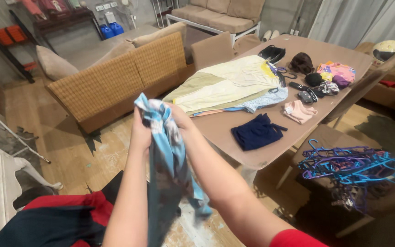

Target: The person organizes a pile of laundry on a table by placing a blue tank top, a red shirt, a dark shirt, and a pair of yellow patterned pants onto hangers.

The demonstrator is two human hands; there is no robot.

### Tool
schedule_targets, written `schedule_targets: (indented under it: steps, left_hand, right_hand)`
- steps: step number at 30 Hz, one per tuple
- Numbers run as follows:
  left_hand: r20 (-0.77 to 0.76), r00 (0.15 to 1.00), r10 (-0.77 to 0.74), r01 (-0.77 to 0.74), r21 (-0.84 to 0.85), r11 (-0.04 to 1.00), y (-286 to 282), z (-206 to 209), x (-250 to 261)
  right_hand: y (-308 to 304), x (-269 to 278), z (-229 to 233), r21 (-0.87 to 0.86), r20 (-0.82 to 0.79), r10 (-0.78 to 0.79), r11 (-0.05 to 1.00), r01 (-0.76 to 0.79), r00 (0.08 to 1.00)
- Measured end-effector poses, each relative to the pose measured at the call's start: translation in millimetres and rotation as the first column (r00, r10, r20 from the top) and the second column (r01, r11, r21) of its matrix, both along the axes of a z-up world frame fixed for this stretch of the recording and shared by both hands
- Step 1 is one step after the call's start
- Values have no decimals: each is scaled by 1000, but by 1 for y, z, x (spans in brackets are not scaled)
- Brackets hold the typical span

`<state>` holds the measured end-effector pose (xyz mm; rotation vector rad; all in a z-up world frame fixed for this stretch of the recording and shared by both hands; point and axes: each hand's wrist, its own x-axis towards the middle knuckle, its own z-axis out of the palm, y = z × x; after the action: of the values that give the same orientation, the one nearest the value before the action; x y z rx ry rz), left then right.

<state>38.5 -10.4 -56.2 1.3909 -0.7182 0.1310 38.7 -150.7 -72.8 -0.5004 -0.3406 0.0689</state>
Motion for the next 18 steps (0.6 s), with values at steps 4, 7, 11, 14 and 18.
schedule_targets:
  steps: [4, 7, 11, 14, 18]
  left_hand:
    - [-243, 966, -86, 51, -146, 988, 4, -9, -9]
    - [-246, 963, -111, 71, -166, 984, 9, -8, -10]
    - [-214, 961, -177, 166, -72, 984, 14, -10, -14]
    - [-88, 973, -215, 203, -128, 971, 15, -1, -16]
    - [-113, 985, -131, 113, -150, 982, 22, 15, -15]
  right_hand:
    - [-24, 26, -25, -460, 114, -274, 837, 296, 955]
    - [-39, 18, -23, -468, 127, -355, 802, 371, 926]
    - [-41, -11, -2, -512, 124, -372, 770, 380, 920]
    - [-35, -27, 19, -561, 173, -356, 731, 389, 918]
    - [-35, -48, 34, -583, 543, -353, 494, 644, 762]
